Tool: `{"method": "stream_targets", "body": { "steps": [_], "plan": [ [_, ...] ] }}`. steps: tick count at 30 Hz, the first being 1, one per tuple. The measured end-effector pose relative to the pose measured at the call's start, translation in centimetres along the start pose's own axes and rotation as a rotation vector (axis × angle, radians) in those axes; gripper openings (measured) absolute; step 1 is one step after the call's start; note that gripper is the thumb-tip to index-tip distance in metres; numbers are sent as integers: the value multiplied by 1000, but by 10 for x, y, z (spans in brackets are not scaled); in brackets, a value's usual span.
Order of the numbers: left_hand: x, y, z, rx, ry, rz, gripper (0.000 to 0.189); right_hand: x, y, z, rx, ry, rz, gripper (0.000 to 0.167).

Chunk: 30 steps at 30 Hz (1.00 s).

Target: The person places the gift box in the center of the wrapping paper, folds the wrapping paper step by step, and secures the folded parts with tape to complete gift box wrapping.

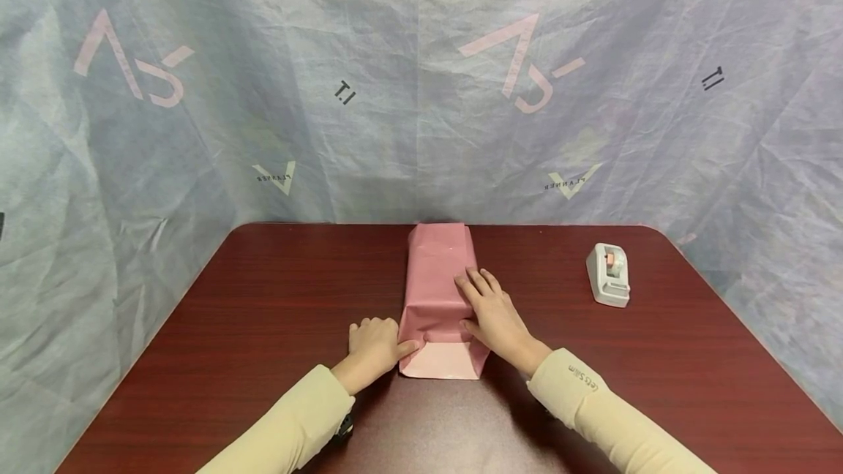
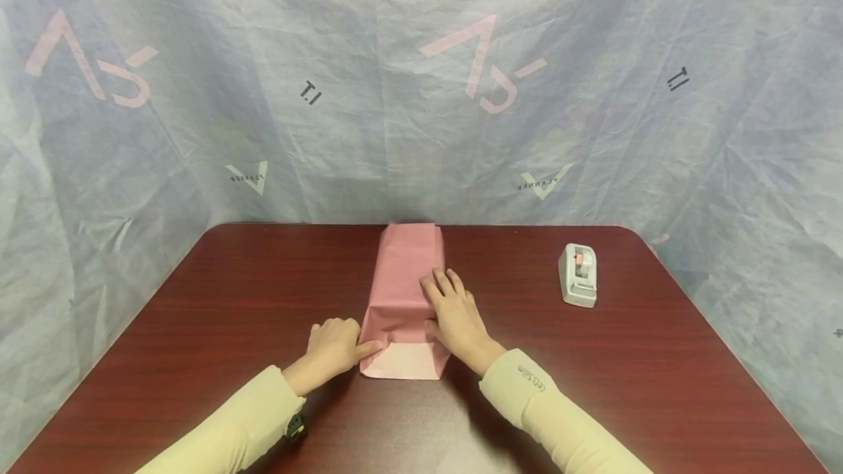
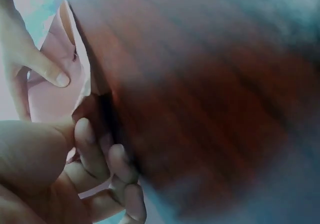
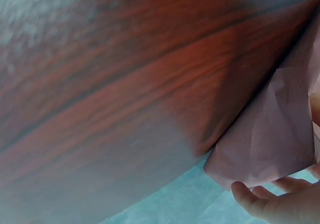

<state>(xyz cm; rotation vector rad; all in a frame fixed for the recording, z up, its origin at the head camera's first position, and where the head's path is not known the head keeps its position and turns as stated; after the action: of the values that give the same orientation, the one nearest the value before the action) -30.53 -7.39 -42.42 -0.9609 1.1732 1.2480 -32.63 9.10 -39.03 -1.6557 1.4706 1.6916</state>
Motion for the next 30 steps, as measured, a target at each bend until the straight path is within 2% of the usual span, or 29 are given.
{"method": "stream_targets", "body": {
  "steps": [6,9,12,15,18,21,25,30],
  "plan": [
    [0,-1,3,6,21,56,49,1,0,0,1,-2,-4,74],
    [-2,1,3,-7,-17,99,53,1,0,0,1,-3,-5,74],
    [-8,5,3,-24,-81,156,68,1,0,0,-1,-6,-7,74],
    [-15,11,4,-8,-128,209,84,1,0,0,-7,-11,-10,74],
    [-22,17,8,65,-154,240,90,1,0,1,-11,-16,-12,75],
    [-25,22,15,176,-163,249,85,0,1,2,-17,-17,-17,75],
    [-24,27,24,318,-113,239,79,-1,2,3,-28,-12,-27,74],
    [-19,30,32,432,-43,197,81,1,3,7,-49,-9,-48,74]
  ]
}}
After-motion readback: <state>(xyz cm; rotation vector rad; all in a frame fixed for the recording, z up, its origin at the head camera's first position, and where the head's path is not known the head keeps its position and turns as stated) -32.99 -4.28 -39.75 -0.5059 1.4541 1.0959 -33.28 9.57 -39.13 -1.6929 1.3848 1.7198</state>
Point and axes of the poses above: each hand's wrist, its own y-axis towards the middle knuckle, its own x-axis out of the palm, z = x × y, the point moved 9 cm from there along y, towards the middle knuckle, and after that the axes turned 2 degrees about x, right-handed, at the moved point
